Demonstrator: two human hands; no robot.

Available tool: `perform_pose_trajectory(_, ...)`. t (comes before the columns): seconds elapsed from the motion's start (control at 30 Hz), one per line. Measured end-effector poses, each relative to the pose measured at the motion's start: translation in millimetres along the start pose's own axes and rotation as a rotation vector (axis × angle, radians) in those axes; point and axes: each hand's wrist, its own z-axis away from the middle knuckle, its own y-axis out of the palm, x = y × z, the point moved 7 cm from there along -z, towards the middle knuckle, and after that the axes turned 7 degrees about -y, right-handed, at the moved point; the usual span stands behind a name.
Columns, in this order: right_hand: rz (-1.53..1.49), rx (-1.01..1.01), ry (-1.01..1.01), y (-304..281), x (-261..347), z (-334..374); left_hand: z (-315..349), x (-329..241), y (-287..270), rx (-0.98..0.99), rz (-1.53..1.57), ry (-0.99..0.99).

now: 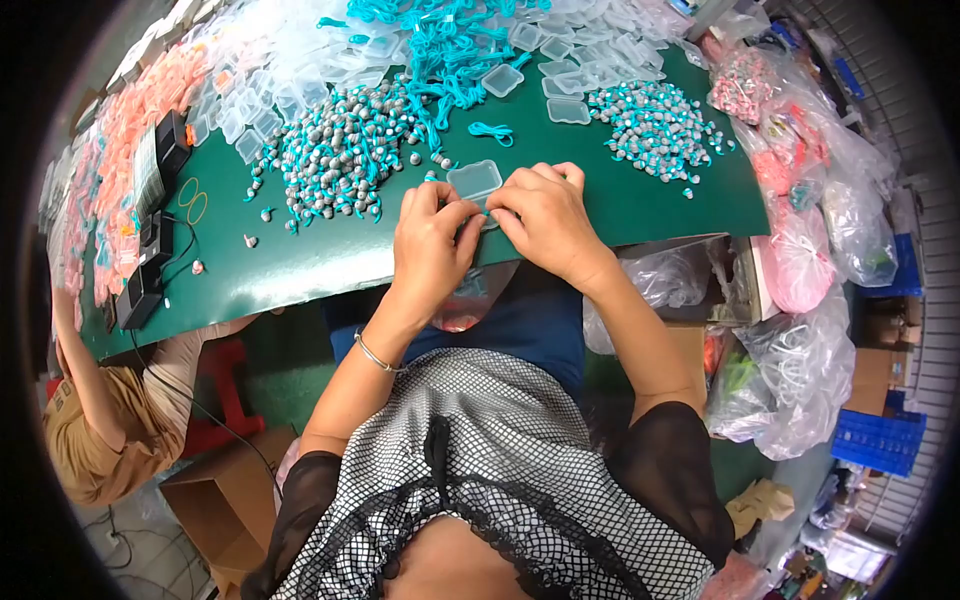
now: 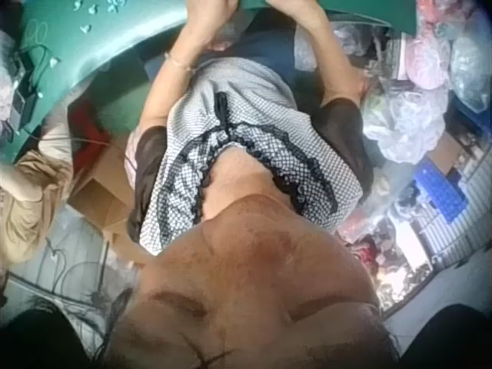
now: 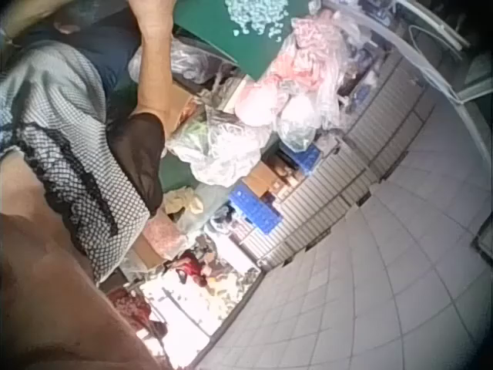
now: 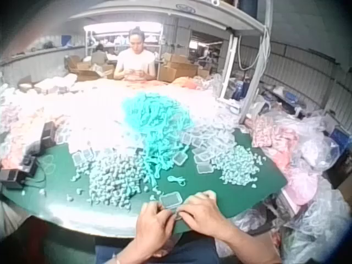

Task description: Sorting small blue components and placing them into small clear plastic containers at a workshop table.

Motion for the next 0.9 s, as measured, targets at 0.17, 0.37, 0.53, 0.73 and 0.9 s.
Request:
perform_pose_trajectory(0.17, -0.094, -0.094, -0.022, -6.7, -22.4, -13.6, -0.6, -5.9, -11.4, -0.030, -0.055, 0.032)
perform_pose_trajectory(0.37, 0.075, -0.217, 0.028, 16.0, -62.1, -42.6, 0.4, -4.6, -9.4, 0.074, -0.117, 0.008)
perform_pose_trajectory(0.53, -0.098, -0.279, 0.053, 13.3, -75.1, -43.4, 0.0, -1.6, -12.5, 0.074, -0.088, 0.007)
perform_pose_trajectory(0.73, -0.409, -0.133, -0.079, -11.4, -25.9, -12.8, -1.7, 7.0, -13.6, 0.104, -0.044, -0.014)
perform_pose_trajectory(0.9, -0.350, -0.099, -0.200, -0.6, -9.6, -10.1, -5.6, 7.1, -13.8, 0.121, -0.016, -0.074)
